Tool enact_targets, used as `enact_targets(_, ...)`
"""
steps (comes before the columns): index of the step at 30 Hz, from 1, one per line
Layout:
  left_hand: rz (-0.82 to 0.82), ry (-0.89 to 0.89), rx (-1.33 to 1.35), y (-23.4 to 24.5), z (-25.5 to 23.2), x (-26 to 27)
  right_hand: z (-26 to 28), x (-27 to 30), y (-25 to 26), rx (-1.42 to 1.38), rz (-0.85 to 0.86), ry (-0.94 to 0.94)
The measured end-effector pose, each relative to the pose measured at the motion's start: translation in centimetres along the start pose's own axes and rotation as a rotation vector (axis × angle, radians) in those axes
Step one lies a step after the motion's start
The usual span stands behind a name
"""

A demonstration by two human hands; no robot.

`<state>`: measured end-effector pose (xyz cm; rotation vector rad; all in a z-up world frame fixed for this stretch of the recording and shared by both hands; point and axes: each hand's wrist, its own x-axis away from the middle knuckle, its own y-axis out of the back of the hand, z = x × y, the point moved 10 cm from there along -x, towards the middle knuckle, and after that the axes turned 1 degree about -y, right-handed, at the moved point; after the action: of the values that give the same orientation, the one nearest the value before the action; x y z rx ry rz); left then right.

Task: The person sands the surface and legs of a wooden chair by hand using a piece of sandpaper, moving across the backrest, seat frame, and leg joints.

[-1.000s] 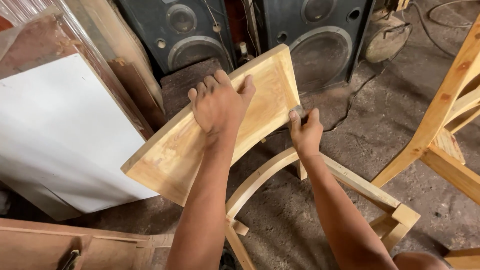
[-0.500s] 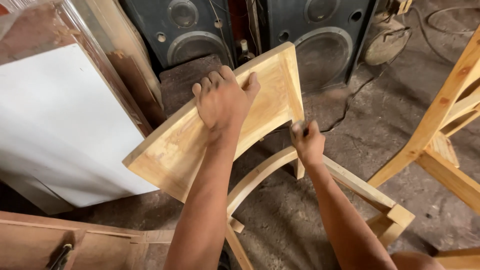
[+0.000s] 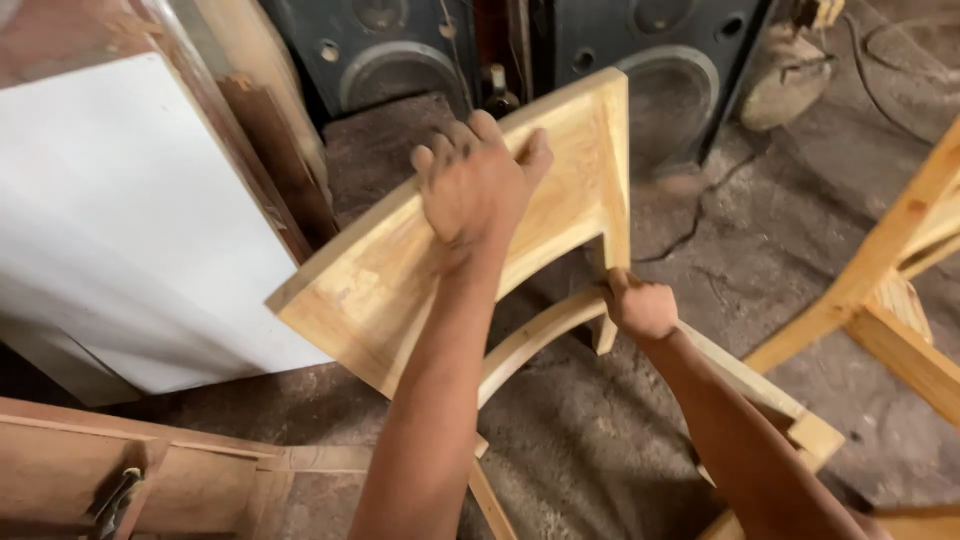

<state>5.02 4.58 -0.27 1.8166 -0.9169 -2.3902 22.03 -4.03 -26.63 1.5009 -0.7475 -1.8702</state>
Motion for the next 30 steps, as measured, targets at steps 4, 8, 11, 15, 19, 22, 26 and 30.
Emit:
enact_targets(4, -0.086, 0.052, 0.051, 0.3, 0.3, 0.2, 0.2, -3.6, 3.5, -0.014, -0.304, -0.031)
enact_targets(8, -0.059, 0.045, 0.047, 0.4, 0.4, 0.8, -1.2, -2.7, 0.3, 0.1, -0.197, -0.23)
enact_targets(11, -0.039, 0.059, 0.062, 0.4, 0.4, 0.3, -1.8, 1.4, -3.4, 0.184, -0.012, -0.395)
enact_targets(15, -0.085, 0.086, 0.058, 0.6, 0.7, 0.0, -1.4, -0.6, -1.5, 0.102, -0.164, -0.402)
enact_targets(19, -0.118, 0.064, 0.076, 1.0, 0.3, 1.2, -1.2, -4.2, 0.4, 0.086, -0.252, -0.368)
enact_targets(22, -0.137, 0.068, 0.031, 1.1, 0.9, -0.2, -1.3, -0.3, -0.9, 0.023, -0.079, -0.444)
enact_targets(26, -0.088, 0.065, 0.039, 0.3, 0.5, 0.2, -1.9, 1.7, -0.6, -0.011, -0.005, -0.321)
enact_targets(30, 0.011, 0.013, 0.043, -1.4, 0.2, 0.5, -6.0, 1.2, 3.8, -0.483, -0.36, -0.492)
